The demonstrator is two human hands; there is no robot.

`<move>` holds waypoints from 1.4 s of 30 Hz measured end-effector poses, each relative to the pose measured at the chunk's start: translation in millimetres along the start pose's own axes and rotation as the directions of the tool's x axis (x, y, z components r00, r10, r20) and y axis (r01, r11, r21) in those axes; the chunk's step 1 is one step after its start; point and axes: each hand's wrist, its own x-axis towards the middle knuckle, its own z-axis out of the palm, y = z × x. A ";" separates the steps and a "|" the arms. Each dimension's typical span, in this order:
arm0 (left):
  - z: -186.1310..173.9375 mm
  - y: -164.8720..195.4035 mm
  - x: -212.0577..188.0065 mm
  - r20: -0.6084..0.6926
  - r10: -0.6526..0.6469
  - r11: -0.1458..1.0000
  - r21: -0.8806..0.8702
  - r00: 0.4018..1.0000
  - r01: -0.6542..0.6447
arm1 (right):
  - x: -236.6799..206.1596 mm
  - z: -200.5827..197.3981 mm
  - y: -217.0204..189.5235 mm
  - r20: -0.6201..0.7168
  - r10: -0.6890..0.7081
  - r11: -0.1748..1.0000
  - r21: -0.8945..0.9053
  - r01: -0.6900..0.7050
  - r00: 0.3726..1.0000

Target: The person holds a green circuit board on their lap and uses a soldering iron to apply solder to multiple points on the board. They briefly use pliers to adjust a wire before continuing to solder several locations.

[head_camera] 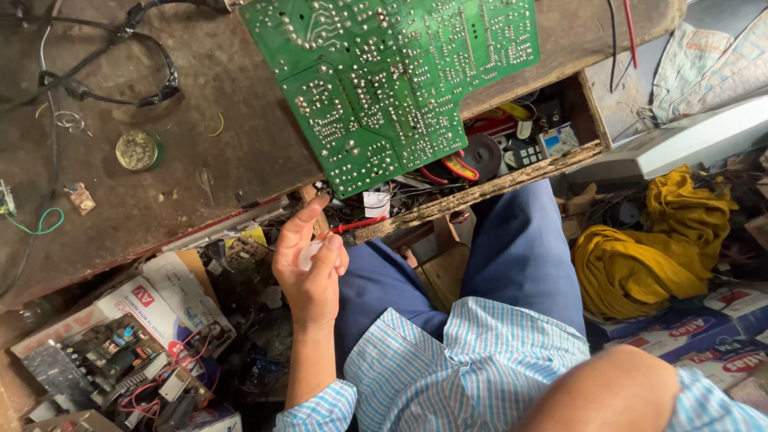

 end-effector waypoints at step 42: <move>53.7 -4.1 -69.8 0.293 -0.027 1.000 0.013 0.956 0.024 | -133.4 -148.0 -6.8 -0.866 -0.206 0.776 -0.429 -0.463 0.457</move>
